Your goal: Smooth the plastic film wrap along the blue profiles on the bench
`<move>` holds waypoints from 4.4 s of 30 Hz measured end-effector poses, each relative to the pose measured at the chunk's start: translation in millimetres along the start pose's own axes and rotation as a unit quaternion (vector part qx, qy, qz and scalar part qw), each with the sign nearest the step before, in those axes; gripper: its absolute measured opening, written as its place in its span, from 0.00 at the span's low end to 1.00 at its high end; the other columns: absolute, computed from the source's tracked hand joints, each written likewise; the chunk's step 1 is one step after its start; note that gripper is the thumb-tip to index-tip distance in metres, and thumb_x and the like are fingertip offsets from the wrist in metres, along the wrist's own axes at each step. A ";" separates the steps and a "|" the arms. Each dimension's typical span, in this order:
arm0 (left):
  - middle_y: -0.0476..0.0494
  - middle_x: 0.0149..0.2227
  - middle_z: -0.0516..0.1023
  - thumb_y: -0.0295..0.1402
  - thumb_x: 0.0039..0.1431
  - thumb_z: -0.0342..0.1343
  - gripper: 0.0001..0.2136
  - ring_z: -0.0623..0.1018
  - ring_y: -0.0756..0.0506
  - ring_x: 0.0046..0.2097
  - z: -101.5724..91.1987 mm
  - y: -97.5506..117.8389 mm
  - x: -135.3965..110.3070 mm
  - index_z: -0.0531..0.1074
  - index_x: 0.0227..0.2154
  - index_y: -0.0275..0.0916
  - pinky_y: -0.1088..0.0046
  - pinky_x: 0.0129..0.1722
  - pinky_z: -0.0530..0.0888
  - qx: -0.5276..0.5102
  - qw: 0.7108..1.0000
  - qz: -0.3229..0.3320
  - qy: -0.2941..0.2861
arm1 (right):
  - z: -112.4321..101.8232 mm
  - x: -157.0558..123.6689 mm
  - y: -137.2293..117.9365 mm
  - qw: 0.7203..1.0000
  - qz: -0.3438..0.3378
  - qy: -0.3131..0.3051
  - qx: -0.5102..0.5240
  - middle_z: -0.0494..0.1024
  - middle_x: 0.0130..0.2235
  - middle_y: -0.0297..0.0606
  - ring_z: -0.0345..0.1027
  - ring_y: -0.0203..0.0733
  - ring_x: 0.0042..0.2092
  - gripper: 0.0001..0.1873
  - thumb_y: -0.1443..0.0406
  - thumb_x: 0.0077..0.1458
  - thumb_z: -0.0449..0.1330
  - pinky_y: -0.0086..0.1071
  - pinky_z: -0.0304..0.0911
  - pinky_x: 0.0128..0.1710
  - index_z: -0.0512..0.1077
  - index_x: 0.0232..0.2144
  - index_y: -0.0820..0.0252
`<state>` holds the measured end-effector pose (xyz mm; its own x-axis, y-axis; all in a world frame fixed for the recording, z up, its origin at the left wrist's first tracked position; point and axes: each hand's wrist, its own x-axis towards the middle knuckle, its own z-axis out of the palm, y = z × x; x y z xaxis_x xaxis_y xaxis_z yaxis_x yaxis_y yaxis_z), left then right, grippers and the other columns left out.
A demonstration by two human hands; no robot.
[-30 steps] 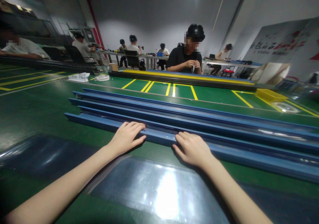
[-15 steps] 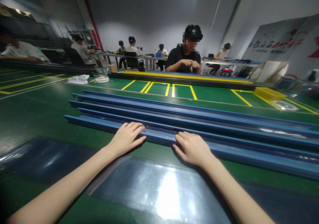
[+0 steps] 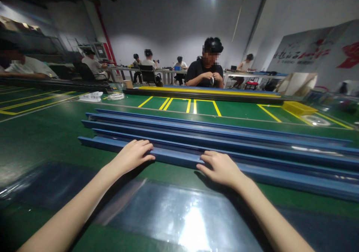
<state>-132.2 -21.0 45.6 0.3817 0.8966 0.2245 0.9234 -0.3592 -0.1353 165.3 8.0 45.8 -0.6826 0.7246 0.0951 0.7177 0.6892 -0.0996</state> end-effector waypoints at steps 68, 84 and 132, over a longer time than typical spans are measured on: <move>0.46 0.35 0.71 0.44 0.57 0.47 0.13 0.70 0.45 0.39 12.7 13.1 0.4 0.66 0.32 0.38 0.71 0.35 0.65 -0.011 1.000 0.029 0.006 | 1.3 37.3 -34.7 0.998 -0.017 -0.051 -0.019 0.71 0.34 0.40 0.66 0.40 0.35 0.16 0.56 0.55 0.47 0.29 0.55 0.33 0.69 0.31 0.59; 0.46 0.36 0.72 0.45 0.58 0.45 0.15 0.71 0.45 0.40 12.3 10.5 -0.2 0.67 0.35 0.39 0.72 0.36 0.65 -0.022 0.999 0.029 0.000 | 7.8 62.6 -53.6 0.996 -0.083 -0.034 0.021 0.70 0.31 0.39 0.64 0.37 0.34 0.19 0.57 0.59 0.43 0.28 0.54 0.33 0.68 0.28 0.61; 0.41 0.37 0.76 0.38 0.62 0.35 0.20 0.74 0.44 0.40 -7.3 -6.1 -2.3 0.72 0.34 0.37 0.70 0.37 0.68 -0.074 0.991 -0.069 -0.090 | 9.0 87.6 -74.0 0.992 -0.110 -0.056 0.026 0.73 0.33 0.39 0.66 0.39 0.33 0.18 0.56 0.55 0.47 0.28 0.54 0.31 0.70 0.32 0.61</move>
<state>-138.4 -22.9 52.9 0.2496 0.9668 0.0543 0.9674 -0.2515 0.0311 51.2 20.5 52.6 -0.8345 0.5509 0.0093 0.5443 0.8270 -0.1404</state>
